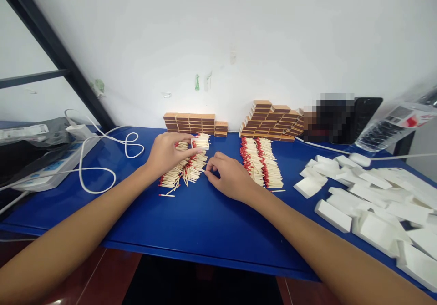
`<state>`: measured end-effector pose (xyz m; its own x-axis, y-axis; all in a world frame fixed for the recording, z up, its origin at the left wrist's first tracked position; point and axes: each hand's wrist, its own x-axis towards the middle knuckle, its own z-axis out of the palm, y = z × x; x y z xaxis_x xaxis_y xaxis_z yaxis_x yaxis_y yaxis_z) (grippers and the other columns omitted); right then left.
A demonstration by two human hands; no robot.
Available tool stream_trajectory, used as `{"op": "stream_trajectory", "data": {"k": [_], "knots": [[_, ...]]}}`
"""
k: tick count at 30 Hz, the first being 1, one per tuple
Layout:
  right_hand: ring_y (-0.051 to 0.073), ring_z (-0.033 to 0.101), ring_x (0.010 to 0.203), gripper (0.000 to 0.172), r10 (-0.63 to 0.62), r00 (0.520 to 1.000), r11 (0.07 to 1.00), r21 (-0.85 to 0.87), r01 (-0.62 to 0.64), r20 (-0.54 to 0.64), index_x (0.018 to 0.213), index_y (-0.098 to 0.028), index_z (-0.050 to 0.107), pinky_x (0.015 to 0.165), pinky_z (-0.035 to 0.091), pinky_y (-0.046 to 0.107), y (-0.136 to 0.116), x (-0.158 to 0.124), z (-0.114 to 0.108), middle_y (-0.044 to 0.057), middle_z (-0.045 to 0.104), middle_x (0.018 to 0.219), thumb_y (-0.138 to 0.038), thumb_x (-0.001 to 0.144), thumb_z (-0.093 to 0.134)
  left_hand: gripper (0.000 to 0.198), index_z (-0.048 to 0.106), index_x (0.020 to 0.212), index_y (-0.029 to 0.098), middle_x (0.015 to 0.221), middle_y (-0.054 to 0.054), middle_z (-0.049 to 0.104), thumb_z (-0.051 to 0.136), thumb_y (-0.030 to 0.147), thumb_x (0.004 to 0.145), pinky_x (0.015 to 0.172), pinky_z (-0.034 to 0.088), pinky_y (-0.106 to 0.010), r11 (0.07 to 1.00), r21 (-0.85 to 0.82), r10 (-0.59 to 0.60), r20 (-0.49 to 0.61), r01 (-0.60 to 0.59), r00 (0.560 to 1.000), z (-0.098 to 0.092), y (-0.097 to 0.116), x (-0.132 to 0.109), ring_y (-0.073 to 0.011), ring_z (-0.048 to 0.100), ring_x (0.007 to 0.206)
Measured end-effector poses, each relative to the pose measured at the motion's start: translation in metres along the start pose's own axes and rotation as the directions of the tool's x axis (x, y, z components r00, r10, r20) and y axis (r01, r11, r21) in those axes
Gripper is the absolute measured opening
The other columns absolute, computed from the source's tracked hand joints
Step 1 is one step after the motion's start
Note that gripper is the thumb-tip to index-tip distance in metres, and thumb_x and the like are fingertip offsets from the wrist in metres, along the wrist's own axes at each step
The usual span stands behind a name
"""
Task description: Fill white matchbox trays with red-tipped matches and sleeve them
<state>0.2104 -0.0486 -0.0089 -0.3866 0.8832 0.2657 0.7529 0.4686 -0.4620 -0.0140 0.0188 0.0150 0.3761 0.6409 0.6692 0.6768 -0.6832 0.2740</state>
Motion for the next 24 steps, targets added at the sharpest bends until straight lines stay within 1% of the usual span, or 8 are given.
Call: {"op": "stream_trajectory", "data": {"k": [7, 10, 12, 14, 16, 20, 22, 24], "knots": [[0.016, 0.059, 0.076, 0.008, 0.027, 0.996, 0.998, -0.066, -0.022, 0.086, 0.094, -0.021, 0.065, 0.07, 0.043, 0.031, -0.003, 0.002, 0.001, 0.003, 0.061, 0.096, -0.019, 0.097, 0.058, 0.044, 0.081, 0.105, 0.025, 0.097, -0.004, 0.083, 0.081, 0.063, 0.083, 0.081, 0.057, -0.04, 1.0, 0.009, 0.014, 0.003, -0.014, 1.0, 0.002, -0.001, -0.001, -0.0257, 0.077, 0.086], [0.016, 0.059, 0.076, 0.01, -0.022, 0.992, 0.997, -0.065, 0.03, 0.124, 0.096, -0.021, 0.062, 0.07, 0.044, 0.031, 0.0, 0.0, -0.006, 0.004, 0.06, 0.099, -0.02, 0.101, 0.053, 0.045, 0.081, 0.105, 0.024, 0.098, -0.005, 0.083, 0.081, 0.063, 0.082, 0.081, 0.057, -0.04, 1.0, 0.023, 0.001, 0.011, -0.001, 1.0, 0.002, -0.002, -0.001, -0.026, 0.077, 0.086], [0.017, 0.059, 0.077, 0.011, -0.075, 0.99, 0.995, -0.051, 0.082, 0.12, 0.096, -0.021, 0.06, 0.07, 0.044, 0.031, 0.004, -0.001, -0.014, 0.005, 0.06, 0.1, -0.022, 0.103, 0.051, 0.045, 0.081, 0.104, 0.024, 0.098, -0.005, 0.083, 0.082, 0.063, 0.082, 0.08, 0.057, -0.04, 1.0, 0.027, -0.001, 0.016, 0.001, 1.0, 0.001, -0.003, -0.001, -0.0263, 0.077, 0.086], [0.017, 0.059, 0.078, 0.012, -0.106, 0.991, 0.993, -0.037, 0.109, 0.082, 0.098, -0.021, 0.059, 0.071, 0.045, 0.032, 0.008, -0.001, -0.023, 0.005, 0.06, 0.1, -0.024, 0.104, 0.049, 0.045, 0.081, 0.103, 0.024, 0.097, -0.005, 0.083, 0.082, 0.062, 0.081, 0.079, 0.056, -0.04, 0.999, 0.032, 0.008, 0.023, -0.009, 1.0, 0.001, -0.005, 0.0, -0.0261, 0.077, 0.084], [0.018, 0.059, 0.08, 0.013, -0.113, 0.994, 0.993, -0.02, 0.113, 0.001, 0.098, -0.022, 0.058, 0.072, 0.045, 0.032, 0.011, 0.002, -0.029, 0.006, 0.061, 0.1, -0.027, 0.105, 0.048, 0.045, 0.081, 0.104, 0.024, 0.096, -0.005, 0.083, 0.082, 0.062, 0.081, 0.079, 0.055, -0.039, 0.999, 0.026, 0.029, 0.04, -0.03, 0.999, 0.001, -0.006, -0.001, -0.0252, 0.076, 0.083], [0.021, 0.059, 0.084, 0.013, -0.121, 0.978, 0.993, -0.018, 0.12, -0.168, 0.096, -0.022, 0.057, 0.074, 0.045, 0.034, 0.014, 0.006, -0.03, 0.006, 0.062, 0.096, -0.029, 0.105, 0.05, 0.045, 0.081, 0.098, 0.024, 0.092, -0.004, 0.082, 0.08, 0.065, 0.082, 0.076, 0.052, -0.035, 0.993, -0.011, 0.115, 0.08, -0.114, 0.99, 0.004, -0.001, -0.002, -0.0228, 0.075, 0.08], [0.021, 0.059, 0.084, 0.013, -0.124, 0.974, 0.992, -0.05, 0.116, -0.189, 0.095, -0.022, 0.057, 0.074, 0.045, 0.034, 0.015, 0.006, -0.027, 0.006, 0.062, 0.097, -0.028, 0.105, 0.051, 0.045, 0.081, 0.096, 0.024, 0.088, -0.003, 0.081, 0.079, 0.067, 0.082, 0.074, 0.05, -0.034, 0.987, -0.039, 0.162, 0.106, -0.158, 0.981, 0.005, 0.004, -0.004, -0.0214, 0.073, 0.077], [0.02, 0.059, 0.083, 0.011, -0.119, 0.975, 0.991, -0.082, 0.105, -0.187, 0.096, -0.022, 0.057, 0.074, 0.045, 0.035, 0.015, 0.005, -0.025, 0.006, 0.062, 0.099, -0.026, 0.104, 0.051, 0.047, 0.081, 0.1, 0.024, 0.085, -0.003, 0.08, 0.081, 0.066, 0.08, 0.074, 0.049, -0.033, 0.98, -0.075, 0.194, 0.132, -0.185, 0.972, 0.006, 0.008, -0.005, -0.0205, 0.072, 0.075]]}}
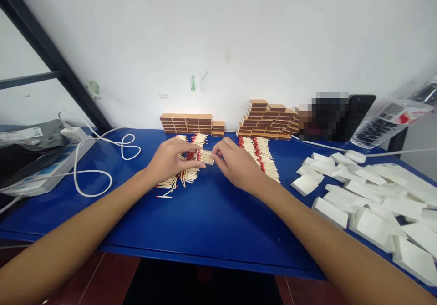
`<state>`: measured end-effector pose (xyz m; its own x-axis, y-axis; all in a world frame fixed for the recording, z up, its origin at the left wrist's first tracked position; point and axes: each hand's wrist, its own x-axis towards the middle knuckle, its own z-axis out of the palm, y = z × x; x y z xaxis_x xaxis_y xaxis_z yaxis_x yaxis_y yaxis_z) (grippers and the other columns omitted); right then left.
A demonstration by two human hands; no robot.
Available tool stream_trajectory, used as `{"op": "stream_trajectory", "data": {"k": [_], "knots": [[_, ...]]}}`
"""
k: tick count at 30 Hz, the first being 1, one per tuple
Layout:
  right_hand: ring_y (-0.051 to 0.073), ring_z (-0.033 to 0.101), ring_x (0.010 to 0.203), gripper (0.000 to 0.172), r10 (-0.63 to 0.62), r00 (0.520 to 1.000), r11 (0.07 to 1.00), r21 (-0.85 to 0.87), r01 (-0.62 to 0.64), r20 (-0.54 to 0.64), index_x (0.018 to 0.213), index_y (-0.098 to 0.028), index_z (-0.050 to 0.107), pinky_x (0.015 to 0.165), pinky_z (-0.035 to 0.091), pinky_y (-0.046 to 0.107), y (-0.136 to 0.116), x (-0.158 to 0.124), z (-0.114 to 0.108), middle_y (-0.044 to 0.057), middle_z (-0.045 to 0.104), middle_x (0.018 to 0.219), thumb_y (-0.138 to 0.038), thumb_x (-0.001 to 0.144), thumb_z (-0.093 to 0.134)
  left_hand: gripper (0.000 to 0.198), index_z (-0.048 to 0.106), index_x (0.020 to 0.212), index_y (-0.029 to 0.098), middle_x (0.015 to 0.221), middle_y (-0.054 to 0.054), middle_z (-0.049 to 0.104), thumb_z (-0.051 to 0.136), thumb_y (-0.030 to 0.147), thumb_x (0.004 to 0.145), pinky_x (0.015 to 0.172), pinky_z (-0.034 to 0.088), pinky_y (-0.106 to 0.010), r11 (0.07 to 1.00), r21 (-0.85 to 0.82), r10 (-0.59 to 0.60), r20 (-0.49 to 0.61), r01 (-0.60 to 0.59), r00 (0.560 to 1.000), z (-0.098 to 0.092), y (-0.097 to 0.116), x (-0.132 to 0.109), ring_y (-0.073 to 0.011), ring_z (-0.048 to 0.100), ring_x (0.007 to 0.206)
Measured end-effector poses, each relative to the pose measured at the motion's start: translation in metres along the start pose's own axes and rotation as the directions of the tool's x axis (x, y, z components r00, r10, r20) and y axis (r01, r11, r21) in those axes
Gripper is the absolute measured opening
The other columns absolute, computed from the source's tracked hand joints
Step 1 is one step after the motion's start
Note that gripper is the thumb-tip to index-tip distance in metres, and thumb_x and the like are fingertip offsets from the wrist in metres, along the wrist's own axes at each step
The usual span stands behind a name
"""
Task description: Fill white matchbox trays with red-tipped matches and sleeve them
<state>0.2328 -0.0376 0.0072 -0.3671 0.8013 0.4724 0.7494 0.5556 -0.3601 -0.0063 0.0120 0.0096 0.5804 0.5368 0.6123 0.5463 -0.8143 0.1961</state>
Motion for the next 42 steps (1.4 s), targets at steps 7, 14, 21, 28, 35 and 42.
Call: {"op": "stream_trajectory", "data": {"k": [7, 14, 21, 28, 35, 42], "knots": [[0.019, 0.06, 0.081, 0.003, -0.026, 0.999, 0.999, -0.03, 0.024, -0.045, 0.097, -0.021, 0.063, 0.07, 0.043, 0.033, -0.003, -0.002, -0.002, 0.005, 0.063, 0.096, -0.023, 0.099, 0.061, 0.047, 0.08, 0.1, 0.023, 0.081, -0.002, 0.079, 0.077, 0.067, 0.083, 0.072, 0.047, -0.031, 0.998, -0.059, -0.009, 0.034, 0.011, 0.999, 0.0, 0.003, -0.001, -0.0192, 0.07, 0.074], [0.016, 0.057, 0.075, 0.005, -0.066, 0.991, 0.998, -0.004, 0.066, -0.116, 0.097, -0.02, 0.065, 0.067, 0.042, 0.031, -0.007, -0.001, -0.001, 0.004, 0.061, 0.092, -0.02, 0.099, 0.06, 0.043, 0.08, 0.094, 0.023, 0.08, -0.003, 0.079, 0.076, 0.066, 0.085, 0.072, 0.049, -0.031, 0.998, -0.059, -0.009, 0.022, 0.011, 1.0, -0.001, 0.002, 0.001, -0.0196, 0.071, 0.073], [0.014, 0.051, 0.067, 0.009, -0.048, 0.997, 0.998, 0.024, 0.05, -0.068, 0.094, -0.02, 0.067, 0.063, 0.038, 0.03, -0.012, -0.005, 0.012, 0.0, 0.056, 0.081, -0.022, 0.099, 0.059, 0.04, 0.08, 0.098, 0.023, 0.094, -0.005, 0.082, 0.078, 0.061, 0.086, 0.077, 0.053, -0.035, 0.99, 0.022, -0.138, -0.031, 0.139, 0.99, -0.007, -0.005, 0.002, -0.024, 0.076, 0.084], [0.014, 0.054, 0.071, 0.003, -0.005, 0.993, 0.999, 0.044, -0.001, 0.118, 0.094, -0.021, 0.067, 0.066, 0.039, 0.029, -0.018, -0.006, 0.033, 0.001, 0.06, 0.087, -0.023, 0.095, 0.065, 0.041, 0.081, 0.105, 0.024, 0.1, -0.005, 0.083, 0.083, 0.059, 0.083, 0.082, 0.057, -0.038, 0.977, 0.057, -0.204, -0.05, 0.207, 0.978, -0.007, -0.008, 0.002, -0.027, 0.078, 0.091], [0.014, 0.054, 0.069, 0.008, 0.059, 0.988, 0.996, 0.061, -0.068, 0.141, 0.087, -0.02, 0.067, 0.066, 0.039, 0.03, -0.02, -0.003, 0.035, 0.002, 0.061, 0.084, -0.022, 0.094, 0.064, 0.04, 0.082, 0.102, 0.024, 0.094, -0.005, 0.083, 0.08, 0.06, 0.085, 0.079, 0.057, -0.036, 0.982, 0.064, -0.173, -0.062, 0.177, 0.983, -0.008, -0.003, 0.003, -0.0238, 0.077, 0.084], [0.014, 0.052, 0.068, 0.011, 0.035, 0.994, 0.991, 0.128, -0.048, 0.102, 0.084, -0.02, 0.066, 0.065, 0.039, 0.029, -0.024, -0.003, 0.037, 0.0, 0.058, 0.079, -0.02, 0.094, 0.063, 0.043, 0.081, 0.106, 0.023, 0.094, -0.006, 0.083, 0.08, 0.061, 0.084, 0.077, 0.056, -0.036, 0.984, 0.065, -0.161, -0.072, 0.166, 0.984, -0.009, -0.004, 0.003, -0.0248, 0.077, 0.084]]}}
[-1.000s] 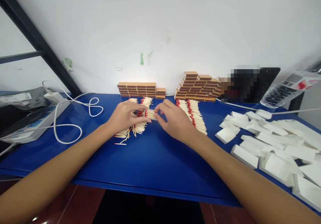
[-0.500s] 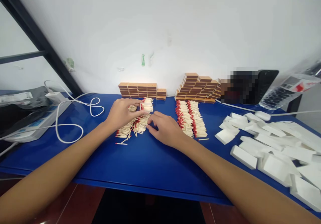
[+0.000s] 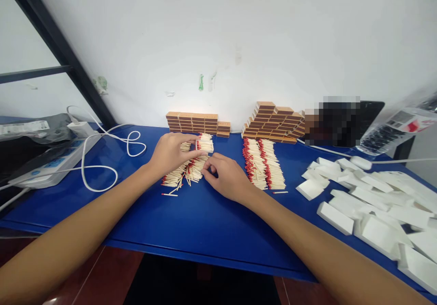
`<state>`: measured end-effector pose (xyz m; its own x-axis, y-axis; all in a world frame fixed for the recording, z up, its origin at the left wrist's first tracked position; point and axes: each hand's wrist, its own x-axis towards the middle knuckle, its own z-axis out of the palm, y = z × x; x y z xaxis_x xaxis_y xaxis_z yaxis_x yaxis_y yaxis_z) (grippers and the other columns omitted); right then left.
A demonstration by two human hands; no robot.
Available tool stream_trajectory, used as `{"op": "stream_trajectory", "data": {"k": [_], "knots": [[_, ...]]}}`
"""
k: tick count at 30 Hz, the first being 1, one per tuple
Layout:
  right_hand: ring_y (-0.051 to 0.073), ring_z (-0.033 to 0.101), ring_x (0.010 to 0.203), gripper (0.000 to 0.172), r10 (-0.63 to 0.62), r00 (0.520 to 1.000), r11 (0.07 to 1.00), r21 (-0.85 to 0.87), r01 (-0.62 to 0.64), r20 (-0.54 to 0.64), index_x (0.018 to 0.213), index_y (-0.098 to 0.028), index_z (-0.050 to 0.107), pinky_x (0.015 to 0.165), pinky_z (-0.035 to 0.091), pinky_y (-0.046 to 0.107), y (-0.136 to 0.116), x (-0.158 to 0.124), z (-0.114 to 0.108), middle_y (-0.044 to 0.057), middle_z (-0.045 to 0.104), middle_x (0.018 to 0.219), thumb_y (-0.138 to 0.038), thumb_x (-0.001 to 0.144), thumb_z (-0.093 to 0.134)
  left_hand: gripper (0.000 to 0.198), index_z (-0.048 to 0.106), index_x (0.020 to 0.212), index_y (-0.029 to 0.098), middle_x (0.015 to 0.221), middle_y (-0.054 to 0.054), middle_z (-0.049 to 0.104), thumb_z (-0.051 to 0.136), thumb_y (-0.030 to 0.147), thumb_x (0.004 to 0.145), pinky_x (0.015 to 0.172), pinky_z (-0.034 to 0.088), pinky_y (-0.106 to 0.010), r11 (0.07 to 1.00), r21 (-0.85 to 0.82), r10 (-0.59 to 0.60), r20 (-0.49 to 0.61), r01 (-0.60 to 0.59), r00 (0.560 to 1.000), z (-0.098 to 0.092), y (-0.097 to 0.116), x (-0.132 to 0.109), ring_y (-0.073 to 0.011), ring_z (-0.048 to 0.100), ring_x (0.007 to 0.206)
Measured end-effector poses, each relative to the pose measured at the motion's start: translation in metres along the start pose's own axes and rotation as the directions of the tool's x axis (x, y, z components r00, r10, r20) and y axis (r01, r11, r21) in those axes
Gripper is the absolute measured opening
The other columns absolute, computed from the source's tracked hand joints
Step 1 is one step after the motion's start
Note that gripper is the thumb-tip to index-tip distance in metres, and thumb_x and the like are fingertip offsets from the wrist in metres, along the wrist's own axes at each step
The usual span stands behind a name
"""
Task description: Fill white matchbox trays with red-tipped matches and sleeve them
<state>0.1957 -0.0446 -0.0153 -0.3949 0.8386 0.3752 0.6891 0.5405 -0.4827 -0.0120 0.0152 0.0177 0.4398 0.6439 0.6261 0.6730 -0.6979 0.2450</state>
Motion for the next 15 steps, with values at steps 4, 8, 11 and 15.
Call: {"op": "stream_trajectory", "data": {"k": [4, 8, 11, 15], "knots": [[0.013, 0.052, 0.066, 0.011, -0.013, 1.0, 1.0, 0.016, 0.013, -0.002, 0.084, -0.02, 0.066, 0.064, 0.039, 0.029, -0.0021, -0.0006, 0.0008, -0.001, 0.058, 0.078, -0.02, 0.095, 0.063, 0.042, 0.082, 0.105, 0.024, 0.09, -0.006, 0.082, 0.079, 0.061, 0.086, 0.076, 0.056, -0.036, 1.0, -0.012, 0.012, 0.003, -0.012, 1.0, 0.0007, -0.0009, -0.0003, -0.0246, 0.077, 0.082], [0.013, 0.052, 0.065, 0.01, -0.004, 1.0, 1.0, 0.006, 0.004, 0.005, 0.085, -0.02, 0.067, 0.063, 0.039, 0.028, -0.0023, -0.0005, 0.0015, 0.0, 0.059, 0.079, -0.024, 0.094, 0.065, 0.041, 0.082, 0.105, 0.024, 0.09, -0.006, 0.082, 0.081, 0.06, 0.085, 0.077, 0.056, -0.036, 1.0, -0.008, 0.0, 0.006, 0.0, 1.0, 0.0012, -0.0007, -0.0002, -0.0247, 0.077, 0.082], [0.013, 0.052, 0.066, 0.009, 0.004, 1.0, 1.0, -0.012, -0.004, 0.009, 0.085, -0.02, 0.067, 0.063, 0.038, 0.028, -0.0023, 0.0004, 0.0021, 0.0, 0.06, 0.08, -0.023, 0.093, 0.066, 0.041, 0.081, 0.106, 0.024, 0.091, -0.006, 0.082, 0.081, 0.059, 0.085, 0.078, 0.056, -0.036, 1.0, 0.001, -0.003, 0.005, 0.003, 1.0, 0.0013, -0.0005, -0.0004, -0.0249, 0.077, 0.083], [0.013, 0.052, 0.066, 0.009, 0.013, 1.0, 1.0, -0.009, -0.013, 0.019, 0.083, -0.02, 0.067, 0.064, 0.038, 0.027, -0.0018, 0.002, 0.0034, 0.0, 0.06, 0.079, -0.018, 0.092, 0.064, 0.042, 0.082, 0.103, 0.023, 0.091, -0.006, 0.082, 0.08, 0.061, 0.084, 0.076, 0.055, -0.036, 1.0, 0.002, 0.0, 0.007, 0.0, 1.0, 0.0015, -0.0007, -0.0006, -0.0245, 0.077, 0.082]]}}
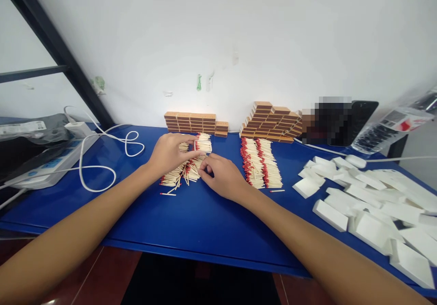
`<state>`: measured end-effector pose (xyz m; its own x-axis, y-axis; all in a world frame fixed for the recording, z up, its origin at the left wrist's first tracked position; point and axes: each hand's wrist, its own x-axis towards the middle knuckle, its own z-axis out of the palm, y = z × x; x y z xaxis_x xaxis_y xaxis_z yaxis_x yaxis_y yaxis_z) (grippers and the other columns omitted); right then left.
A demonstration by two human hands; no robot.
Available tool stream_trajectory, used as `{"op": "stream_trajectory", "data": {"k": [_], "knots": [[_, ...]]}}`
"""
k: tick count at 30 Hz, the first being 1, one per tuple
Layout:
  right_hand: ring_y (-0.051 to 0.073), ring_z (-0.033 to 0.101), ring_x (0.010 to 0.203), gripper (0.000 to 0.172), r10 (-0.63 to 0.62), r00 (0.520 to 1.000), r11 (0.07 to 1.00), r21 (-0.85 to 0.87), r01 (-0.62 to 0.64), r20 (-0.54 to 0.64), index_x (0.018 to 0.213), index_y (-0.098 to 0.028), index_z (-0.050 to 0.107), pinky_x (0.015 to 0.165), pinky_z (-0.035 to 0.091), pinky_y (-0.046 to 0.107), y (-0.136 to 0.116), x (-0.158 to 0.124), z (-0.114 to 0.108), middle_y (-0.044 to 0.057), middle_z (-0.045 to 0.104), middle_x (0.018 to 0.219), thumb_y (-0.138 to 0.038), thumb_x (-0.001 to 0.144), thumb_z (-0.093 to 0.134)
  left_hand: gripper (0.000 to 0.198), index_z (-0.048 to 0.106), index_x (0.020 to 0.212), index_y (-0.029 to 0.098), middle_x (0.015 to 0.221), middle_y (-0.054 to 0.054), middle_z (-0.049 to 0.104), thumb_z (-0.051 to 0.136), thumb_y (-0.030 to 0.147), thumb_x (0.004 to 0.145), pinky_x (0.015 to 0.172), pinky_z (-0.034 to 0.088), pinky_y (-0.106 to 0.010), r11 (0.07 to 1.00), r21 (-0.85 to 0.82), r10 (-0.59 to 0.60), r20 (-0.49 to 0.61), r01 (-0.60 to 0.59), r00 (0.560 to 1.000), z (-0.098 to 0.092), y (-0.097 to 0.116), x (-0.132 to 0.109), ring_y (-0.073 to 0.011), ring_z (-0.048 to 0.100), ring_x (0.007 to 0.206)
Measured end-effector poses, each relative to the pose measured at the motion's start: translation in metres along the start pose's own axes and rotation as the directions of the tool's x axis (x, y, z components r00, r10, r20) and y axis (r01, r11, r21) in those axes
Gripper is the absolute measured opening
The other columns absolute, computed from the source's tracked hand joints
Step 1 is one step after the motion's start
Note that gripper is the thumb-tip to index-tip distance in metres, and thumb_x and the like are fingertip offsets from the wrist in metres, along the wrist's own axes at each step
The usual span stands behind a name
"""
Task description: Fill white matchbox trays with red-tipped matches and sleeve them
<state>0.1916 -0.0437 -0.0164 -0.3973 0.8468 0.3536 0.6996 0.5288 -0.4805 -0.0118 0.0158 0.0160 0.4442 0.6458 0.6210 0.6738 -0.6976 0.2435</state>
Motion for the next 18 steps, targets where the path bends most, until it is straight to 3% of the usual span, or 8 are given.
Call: {"op": "stream_trajectory", "data": {"k": [18], "knots": [[0.014, 0.055, 0.068, 0.009, -0.029, 0.999, 0.999, -0.012, 0.03, 0.016, 0.089, -0.021, 0.064, 0.065, 0.041, 0.028, 0.0074, -0.0037, -0.0071, 0.0, 0.059, 0.083, -0.022, 0.098, 0.06, 0.042, 0.081, 0.107, 0.023, 0.095, -0.006, 0.083, 0.082, 0.059, 0.084, 0.08, 0.057, -0.038, 1.0, -0.009, -0.003, -0.012, 0.002, 1.0, -0.0011, -0.0001, 0.0005, -0.0258, 0.078, 0.087]]}}
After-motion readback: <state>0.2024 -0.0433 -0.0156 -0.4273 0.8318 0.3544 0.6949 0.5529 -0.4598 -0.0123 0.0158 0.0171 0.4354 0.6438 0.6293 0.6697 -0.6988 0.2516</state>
